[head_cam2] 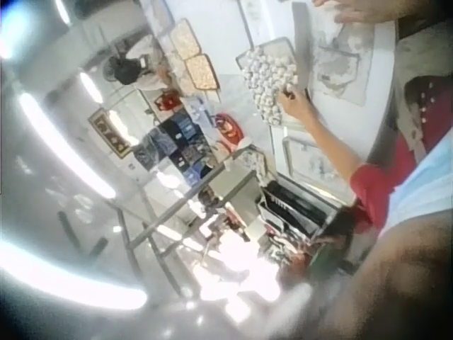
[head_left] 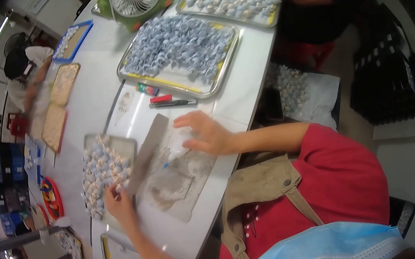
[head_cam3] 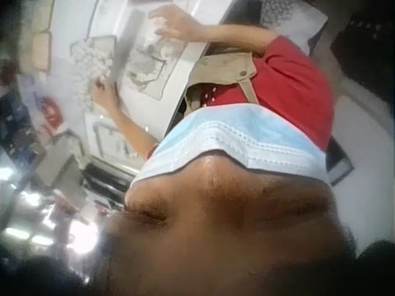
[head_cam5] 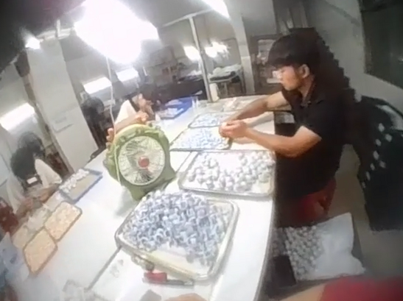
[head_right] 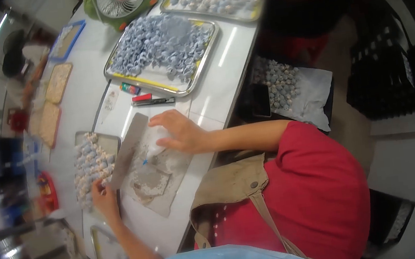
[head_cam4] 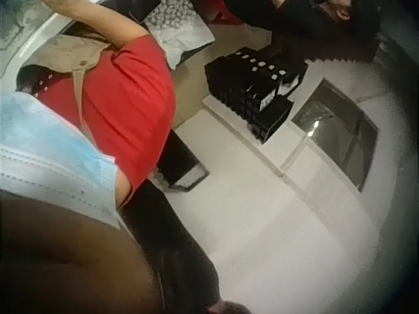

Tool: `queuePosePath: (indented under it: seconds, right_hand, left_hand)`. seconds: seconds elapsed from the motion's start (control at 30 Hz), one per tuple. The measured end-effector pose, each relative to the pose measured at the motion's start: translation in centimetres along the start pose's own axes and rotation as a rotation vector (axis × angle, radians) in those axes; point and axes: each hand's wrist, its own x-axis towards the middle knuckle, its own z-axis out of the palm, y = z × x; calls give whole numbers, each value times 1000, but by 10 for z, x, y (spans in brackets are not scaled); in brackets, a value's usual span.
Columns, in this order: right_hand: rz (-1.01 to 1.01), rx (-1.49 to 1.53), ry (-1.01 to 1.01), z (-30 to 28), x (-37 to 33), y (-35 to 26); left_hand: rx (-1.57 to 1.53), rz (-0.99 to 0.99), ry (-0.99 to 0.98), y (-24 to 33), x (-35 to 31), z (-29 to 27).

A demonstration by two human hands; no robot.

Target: The person applies glue from a bottle to small figurine parts and assembles them by hand on a work desk.

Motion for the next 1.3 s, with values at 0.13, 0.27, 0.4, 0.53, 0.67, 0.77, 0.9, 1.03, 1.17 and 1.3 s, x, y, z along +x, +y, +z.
queuePosePath:
  seconds: [0.13,0.27,0.4,0.53,0.67,0.77,0.9,1.03,1.17,1.3]
  right_hand:
    - [86,-106,-197,-7,8,19]
    - [-46,-184,-292,-6,13,23]
    - [36,-230,-458,0,17,-3]
    - [280,-38,-479,-1,8,-7]
    - [487,316,-398,-20,-3,-15]
    - [492,408,-356,-36,-9,-28]
    - [411,398,-358,-49,-14,-42]
    - [250,309,-377,-57,-14,-42]
    - [45,128,-381,-53,-8,-52]
    - [-11,56,-403,-47,-7,-59]
  left_hand:
    - [-461,-160,233,0,-20,-6]
    - [-1250,-338,127,55,-75,7]
    - [-1518,-515,-6,92,-133,21]
    - [-1710,-626,-56,122,-166,56]
    - [-1620,-751,-152,139,-173,73]
    - [-1485,-693,-136,145,-173,79]
    - [-1375,-572,-50,146,-175,83]
    - [-1311,-558,-96,144,-180,84]
    - [-1280,-580,-83,147,-179,80]
    - [-1291,-583,-66,148,-180,77]
